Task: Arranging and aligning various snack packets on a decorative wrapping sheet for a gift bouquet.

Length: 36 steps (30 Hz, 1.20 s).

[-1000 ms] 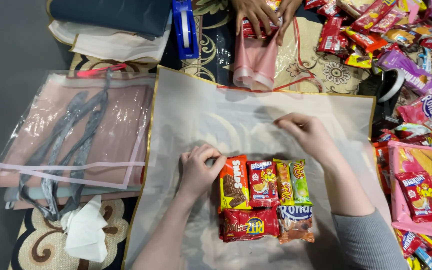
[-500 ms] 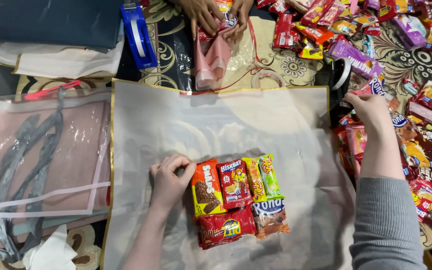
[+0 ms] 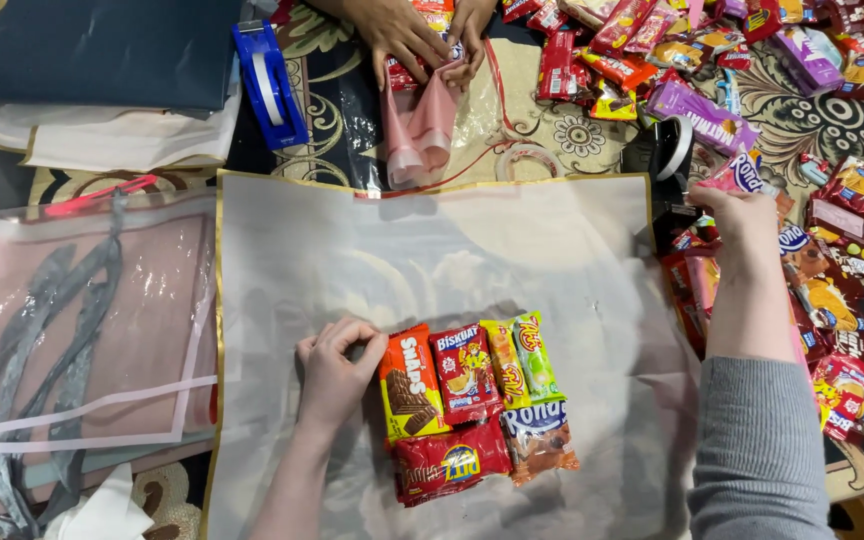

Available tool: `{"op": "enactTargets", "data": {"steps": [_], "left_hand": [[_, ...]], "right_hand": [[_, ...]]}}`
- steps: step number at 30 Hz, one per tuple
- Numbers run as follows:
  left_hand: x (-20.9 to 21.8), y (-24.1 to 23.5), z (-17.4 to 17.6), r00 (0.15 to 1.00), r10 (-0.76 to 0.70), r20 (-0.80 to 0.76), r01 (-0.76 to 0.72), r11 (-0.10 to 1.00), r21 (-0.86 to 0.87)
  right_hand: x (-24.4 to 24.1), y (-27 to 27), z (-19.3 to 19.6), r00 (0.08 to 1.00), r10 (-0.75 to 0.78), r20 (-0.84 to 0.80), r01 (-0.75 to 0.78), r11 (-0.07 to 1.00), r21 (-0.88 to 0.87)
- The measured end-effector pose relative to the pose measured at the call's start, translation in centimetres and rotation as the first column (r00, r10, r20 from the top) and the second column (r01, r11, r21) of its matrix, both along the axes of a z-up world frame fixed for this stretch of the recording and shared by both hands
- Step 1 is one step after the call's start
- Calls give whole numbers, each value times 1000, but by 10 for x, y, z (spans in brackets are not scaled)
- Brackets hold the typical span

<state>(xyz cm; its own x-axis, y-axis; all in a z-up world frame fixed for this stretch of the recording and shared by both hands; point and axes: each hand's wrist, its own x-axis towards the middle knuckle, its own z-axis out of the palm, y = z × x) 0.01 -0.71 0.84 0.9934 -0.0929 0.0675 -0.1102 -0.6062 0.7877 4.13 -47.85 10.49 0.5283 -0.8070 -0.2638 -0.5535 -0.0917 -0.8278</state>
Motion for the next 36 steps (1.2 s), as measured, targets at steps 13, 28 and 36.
{"op": "enactTargets", "data": {"steps": [13, 28, 36], "left_hand": [[2, 1, -3, 1000, -7, -30, 7, 1000, 7], [0, 4, 7, 991, -22, 130, 22, 1000, 4], [-3, 7, 12, 993, -44, 108, 42, 999, 21]], "right_hand": [[-35, -13, -45, 962, 233, -142, -258, 947, -192], [-36, -15, -64, 883, 257, -393, -417, 814, -405], [-9, 91, 1, 481, 876, 27, -850, 474, -229]]}}
